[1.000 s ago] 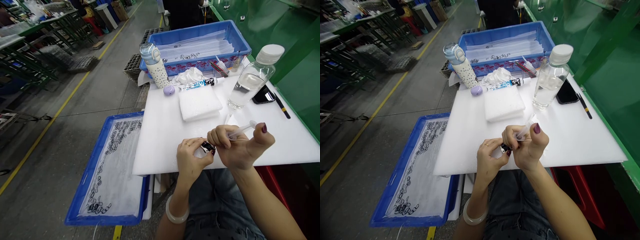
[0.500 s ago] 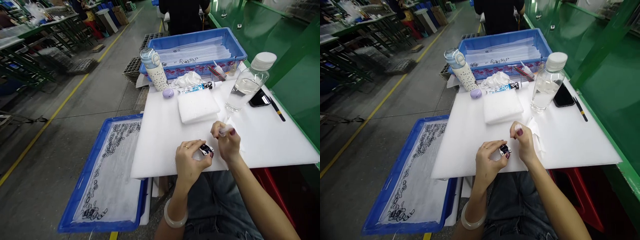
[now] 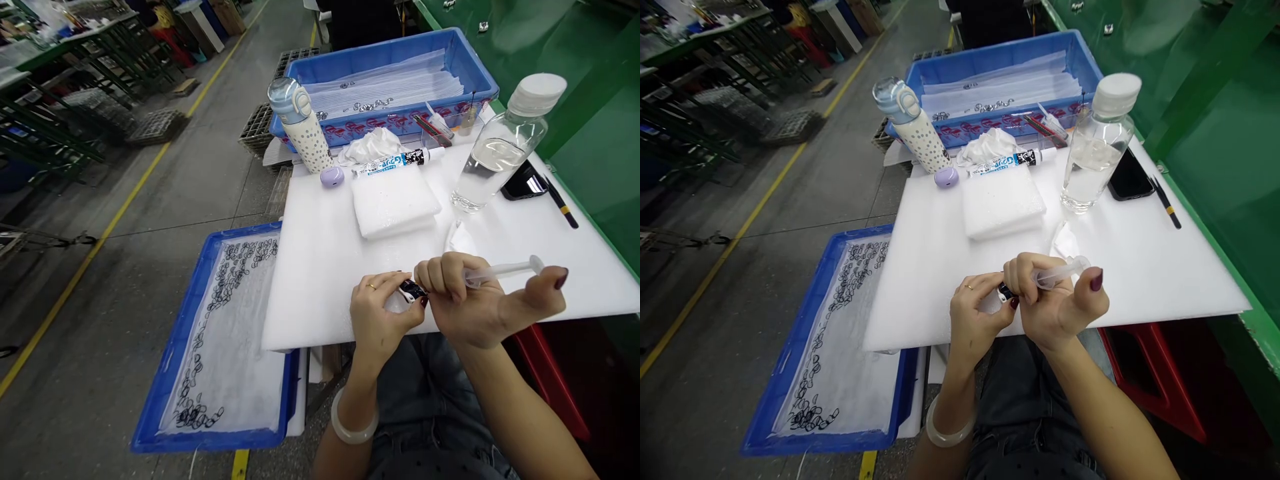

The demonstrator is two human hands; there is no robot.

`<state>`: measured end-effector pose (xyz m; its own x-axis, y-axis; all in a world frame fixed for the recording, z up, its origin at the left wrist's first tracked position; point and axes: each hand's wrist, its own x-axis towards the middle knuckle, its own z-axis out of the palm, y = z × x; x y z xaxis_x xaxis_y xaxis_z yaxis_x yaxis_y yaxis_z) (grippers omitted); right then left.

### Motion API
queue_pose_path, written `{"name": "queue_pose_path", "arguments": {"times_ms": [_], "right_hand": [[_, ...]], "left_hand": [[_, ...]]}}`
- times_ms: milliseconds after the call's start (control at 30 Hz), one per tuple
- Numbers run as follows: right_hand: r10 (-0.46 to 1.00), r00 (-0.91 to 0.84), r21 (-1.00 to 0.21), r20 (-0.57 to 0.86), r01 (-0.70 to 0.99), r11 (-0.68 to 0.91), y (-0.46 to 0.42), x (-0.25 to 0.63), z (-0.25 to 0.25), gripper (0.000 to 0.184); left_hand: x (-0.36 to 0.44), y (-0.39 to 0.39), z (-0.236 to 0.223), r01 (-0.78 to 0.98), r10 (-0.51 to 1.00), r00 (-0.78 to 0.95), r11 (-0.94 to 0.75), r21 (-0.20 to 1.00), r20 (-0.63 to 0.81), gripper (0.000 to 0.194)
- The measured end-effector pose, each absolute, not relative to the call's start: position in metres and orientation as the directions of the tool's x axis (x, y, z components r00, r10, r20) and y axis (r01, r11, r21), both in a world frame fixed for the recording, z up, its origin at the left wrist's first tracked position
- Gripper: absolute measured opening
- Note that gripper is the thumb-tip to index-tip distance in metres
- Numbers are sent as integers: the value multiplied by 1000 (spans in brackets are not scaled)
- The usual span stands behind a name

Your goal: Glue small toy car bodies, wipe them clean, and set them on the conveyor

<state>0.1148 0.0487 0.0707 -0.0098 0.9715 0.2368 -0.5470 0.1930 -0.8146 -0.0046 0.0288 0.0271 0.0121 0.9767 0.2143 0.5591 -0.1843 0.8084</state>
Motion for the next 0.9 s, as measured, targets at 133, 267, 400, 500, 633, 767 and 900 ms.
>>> {"name": "queue_pose_path", "arguments": {"times_ms": [133, 267, 400, 500, 633, 767, 900], "right_hand": [[967, -35, -820, 252, -539, 194, 48, 116, 72, 72], [971, -34, -833, 239, -521, 186, 48, 117, 74, 72], [973, -21, -842, 230, -506, 188, 51, 117, 73, 71], [973, -9, -844, 232, -498, 197, 48, 117, 72, 71], [970, -56, -880, 235, -437, 188, 42, 118, 83, 71], [936, 44, -851, 348, -404, 335, 77, 118, 98, 61], [944, 102, -895, 314, -301, 330, 140, 122, 99, 52]], "left_hand": [[-5, 28, 28, 564, 979, 17, -179, 806, 205, 28], [-4, 28, 28, 561, 980, 18, -175, 809, 199, 28], [-4, 28, 29, 563, 979, 19, -176, 807, 201, 29], [-5, 28, 29, 567, 980, 24, -178, 804, 200, 28], [-6, 30, 28, 580, 980, 29, -175, 795, 195, 25], [-8, 28, 24, 610, 974, 84, -219, 762, 213, 34], [-16, 22, 20, 643, 943, 223, -334, 689, 249, 54]]}}
